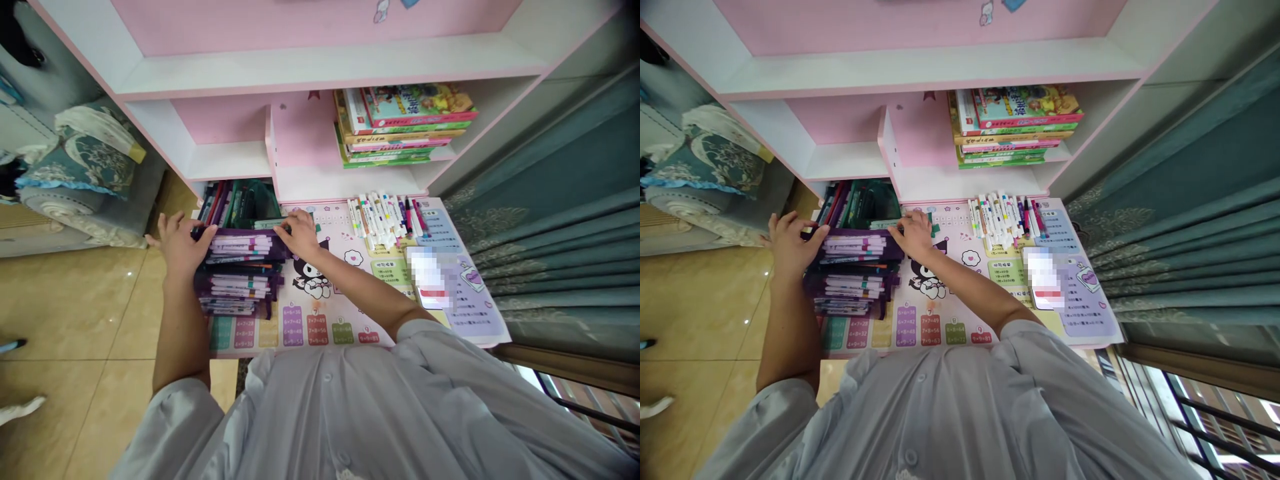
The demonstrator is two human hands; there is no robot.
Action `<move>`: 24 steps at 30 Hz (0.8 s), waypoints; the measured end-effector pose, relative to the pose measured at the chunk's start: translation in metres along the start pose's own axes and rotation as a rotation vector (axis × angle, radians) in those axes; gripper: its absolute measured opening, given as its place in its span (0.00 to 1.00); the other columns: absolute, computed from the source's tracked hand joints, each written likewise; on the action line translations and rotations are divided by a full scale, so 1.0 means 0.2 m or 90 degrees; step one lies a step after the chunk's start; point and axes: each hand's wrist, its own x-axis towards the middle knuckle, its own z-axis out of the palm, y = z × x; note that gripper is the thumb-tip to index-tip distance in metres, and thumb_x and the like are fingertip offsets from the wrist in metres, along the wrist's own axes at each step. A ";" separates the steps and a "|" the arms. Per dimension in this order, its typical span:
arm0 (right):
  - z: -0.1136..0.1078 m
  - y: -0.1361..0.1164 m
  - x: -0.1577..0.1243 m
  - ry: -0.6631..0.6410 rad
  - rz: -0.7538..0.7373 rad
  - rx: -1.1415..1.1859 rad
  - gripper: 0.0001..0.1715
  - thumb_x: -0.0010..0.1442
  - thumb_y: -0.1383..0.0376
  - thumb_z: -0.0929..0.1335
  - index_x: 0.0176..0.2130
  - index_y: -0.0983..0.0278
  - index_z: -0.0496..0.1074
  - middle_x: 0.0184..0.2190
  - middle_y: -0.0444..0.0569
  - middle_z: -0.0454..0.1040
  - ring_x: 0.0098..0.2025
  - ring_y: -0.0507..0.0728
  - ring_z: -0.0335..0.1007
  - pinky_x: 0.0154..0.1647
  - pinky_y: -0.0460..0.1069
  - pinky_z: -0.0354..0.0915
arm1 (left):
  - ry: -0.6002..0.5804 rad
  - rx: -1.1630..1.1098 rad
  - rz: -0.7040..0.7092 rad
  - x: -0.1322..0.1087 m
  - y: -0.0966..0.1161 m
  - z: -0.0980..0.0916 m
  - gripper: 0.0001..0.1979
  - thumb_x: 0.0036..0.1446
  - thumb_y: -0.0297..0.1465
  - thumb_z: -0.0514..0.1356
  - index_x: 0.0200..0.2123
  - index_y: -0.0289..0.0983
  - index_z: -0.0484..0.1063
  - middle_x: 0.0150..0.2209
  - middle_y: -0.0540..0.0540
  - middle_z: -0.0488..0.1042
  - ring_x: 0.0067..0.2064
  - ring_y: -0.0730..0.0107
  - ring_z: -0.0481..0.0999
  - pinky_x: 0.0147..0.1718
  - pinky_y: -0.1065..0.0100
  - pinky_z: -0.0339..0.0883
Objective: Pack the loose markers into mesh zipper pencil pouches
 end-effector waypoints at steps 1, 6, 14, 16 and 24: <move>0.01 0.00 0.00 0.006 -0.002 -0.003 0.18 0.64 0.51 0.68 0.40 0.62 0.79 0.57 0.56 0.69 0.66 0.68 0.53 0.66 0.64 0.54 | 0.001 0.003 0.009 -0.01 0.00 0.00 0.27 0.60 0.55 0.53 0.42 0.39 0.76 0.64 0.45 0.66 0.70 0.38 0.50 0.65 0.33 0.38; 0.00 -0.02 0.00 0.027 -0.026 -0.017 0.17 0.64 0.52 0.68 0.39 0.61 0.79 0.57 0.56 0.69 0.67 0.70 0.51 0.64 0.66 0.54 | -0.003 0.030 0.029 -0.02 0.02 0.01 0.23 0.61 0.54 0.55 0.42 0.42 0.76 0.64 0.43 0.66 0.71 0.38 0.50 0.66 0.32 0.36; -0.04 -0.03 0.24 -0.022 0.041 -0.104 0.12 0.65 0.60 0.66 0.40 0.62 0.79 0.57 0.58 0.69 0.63 0.70 0.55 0.59 0.68 0.59 | -0.059 0.044 0.059 -0.04 0.07 0.05 0.20 0.59 0.50 0.58 0.43 0.43 0.77 0.64 0.41 0.65 0.71 0.35 0.49 0.65 0.28 0.34; -0.04 -0.03 0.31 -0.026 0.072 -0.139 0.13 0.66 0.62 0.65 0.42 0.63 0.78 0.56 0.60 0.69 0.61 0.71 0.56 0.58 0.69 0.60 | -0.066 0.043 0.054 -0.04 0.08 0.06 0.18 0.59 0.49 0.59 0.44 0.45 0.77 0.64 0.40 0.65 0.71 0.36 0.48 0.64 0.26 0.33; -0.03 -0.07 0.32 0.010 0.016 -0.160 0.11 0.63 0.67 0.66 0.44 0.60 0.77 0.58 0.57 0.65 0.62 0.70 0.53 0.58 0.66 0.57 | -0.095 0.054 0.055 -0.06 0.07 0.09 0.16 0.59 0.46 0.60 0.45 0.45 0.77 0.65 0.41 0.64 0.72 0.37 0.47 0.65 0.28 0.33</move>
